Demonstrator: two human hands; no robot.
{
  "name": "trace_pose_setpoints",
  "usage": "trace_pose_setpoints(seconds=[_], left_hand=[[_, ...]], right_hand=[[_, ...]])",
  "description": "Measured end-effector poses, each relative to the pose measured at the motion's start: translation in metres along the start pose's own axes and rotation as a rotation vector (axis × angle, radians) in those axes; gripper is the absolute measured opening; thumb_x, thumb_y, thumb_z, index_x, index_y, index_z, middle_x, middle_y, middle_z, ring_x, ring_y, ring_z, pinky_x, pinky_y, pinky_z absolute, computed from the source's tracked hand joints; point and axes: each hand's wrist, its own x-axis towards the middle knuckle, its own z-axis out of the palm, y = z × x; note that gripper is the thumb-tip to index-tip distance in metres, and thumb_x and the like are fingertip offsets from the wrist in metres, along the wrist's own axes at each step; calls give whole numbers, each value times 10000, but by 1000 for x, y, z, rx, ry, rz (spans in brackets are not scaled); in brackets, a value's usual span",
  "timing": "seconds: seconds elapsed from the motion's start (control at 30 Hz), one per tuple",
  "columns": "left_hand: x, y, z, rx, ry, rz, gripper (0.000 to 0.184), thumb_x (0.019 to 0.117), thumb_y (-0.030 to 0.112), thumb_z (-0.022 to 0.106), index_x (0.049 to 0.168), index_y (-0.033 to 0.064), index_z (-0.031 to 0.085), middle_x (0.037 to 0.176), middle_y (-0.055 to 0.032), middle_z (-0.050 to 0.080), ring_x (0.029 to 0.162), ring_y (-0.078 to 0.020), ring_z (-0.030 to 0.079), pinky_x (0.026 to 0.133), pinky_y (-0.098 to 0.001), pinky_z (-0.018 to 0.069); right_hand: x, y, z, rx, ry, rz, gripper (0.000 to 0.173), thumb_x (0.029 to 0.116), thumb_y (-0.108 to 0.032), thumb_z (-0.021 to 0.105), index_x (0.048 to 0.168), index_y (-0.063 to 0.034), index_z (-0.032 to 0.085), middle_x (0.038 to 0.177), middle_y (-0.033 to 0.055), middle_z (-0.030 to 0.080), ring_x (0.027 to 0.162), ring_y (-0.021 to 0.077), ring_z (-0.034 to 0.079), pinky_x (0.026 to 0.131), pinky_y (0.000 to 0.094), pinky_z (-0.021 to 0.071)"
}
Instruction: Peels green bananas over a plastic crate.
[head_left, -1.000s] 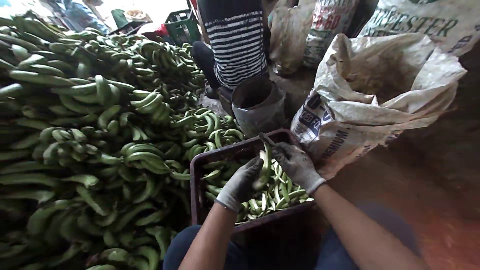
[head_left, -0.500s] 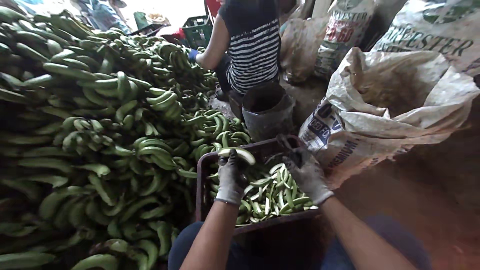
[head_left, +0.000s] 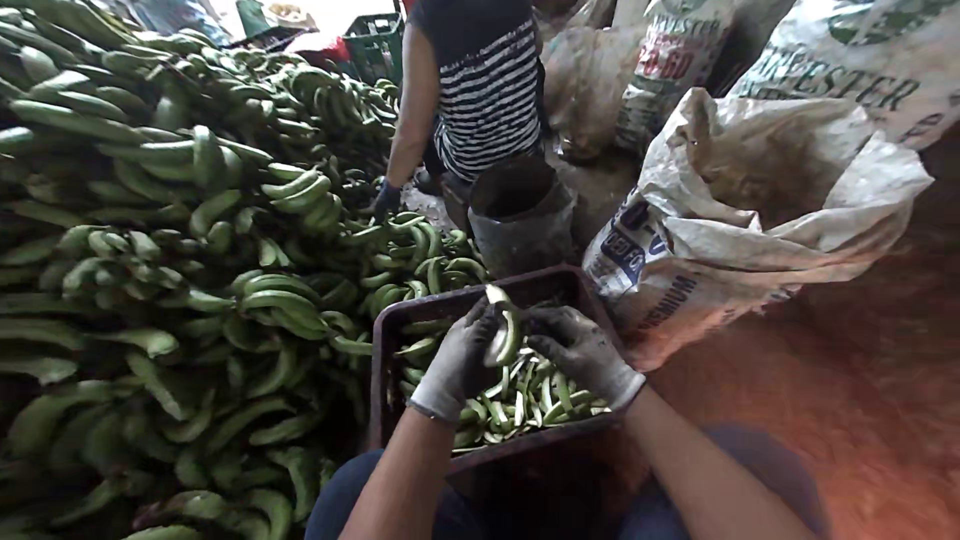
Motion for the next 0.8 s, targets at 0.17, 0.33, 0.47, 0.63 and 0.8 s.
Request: trace_pose_setpoints(seconds=[0.17, 0.33, 0.47, 0.63, 0.8], left_hand=[[-9, 1, 8, 106, -228, -154, 459, 1063, 322, 532, 1486, 150, 491, 1097, -124, 690, 843, -206, 694, 710, -364, 610], [2, -10, 12, -86, 27, 41, 421, 1067, 271, 544, 1438, 81, 482, 1059, -177, 684, 857, -265, 698, 754, -435, 612], [10, -12, -2, -374, 227, 89, 303, 1083, 317, 479, 1208, 56, 566, 858, -126, 660, 721, -217, 664, 651, -389, 589], [7, -5, -6, -521, 247, 47, 337, 1097, 330, 413, 944, 66, 555, 713, -69, 592, 601, -169, 612, 586, -336, 573], [-2, 1, -1, -148, -14, 17, 334, 1090, 311, 449, 1138, 39, 638, 852, -109, 676, 708, -176, 657, 646, -341, 578]], right_hand=[[20, 34, -28, -38, -56, 236, 494, 989, -642, 508, 1281, -296, 708, 1221, 0, 716, 1147, 179, 663, 1033, 517, 516], [4, 7, -20, -71, 120, 235, 581, 949, -630, 589, 1366, -230, 652, 1306, 61, 672, 1194, 205, 640, 1052, 494, 509], [-15, -10, 8, -122, 174, 108, 578, 930, -625, 623, 1346, -225, 659, 1265, 69, 679, 1142, 208, 659, 993, 470, 551], [-14, -13, 23, -133, 114, -16, 550, 931, -598, 639, 1331, -224, 676, 1264, 78, 678, 1167, 220, 647, 1007, 460, 540], [-8, -4, 6, -50, 119, -129, 480, 961, -543, 639, 1331, -242, 698, 1244, 49, 689, 1143, 177, 649, 1002, 429, 545]])
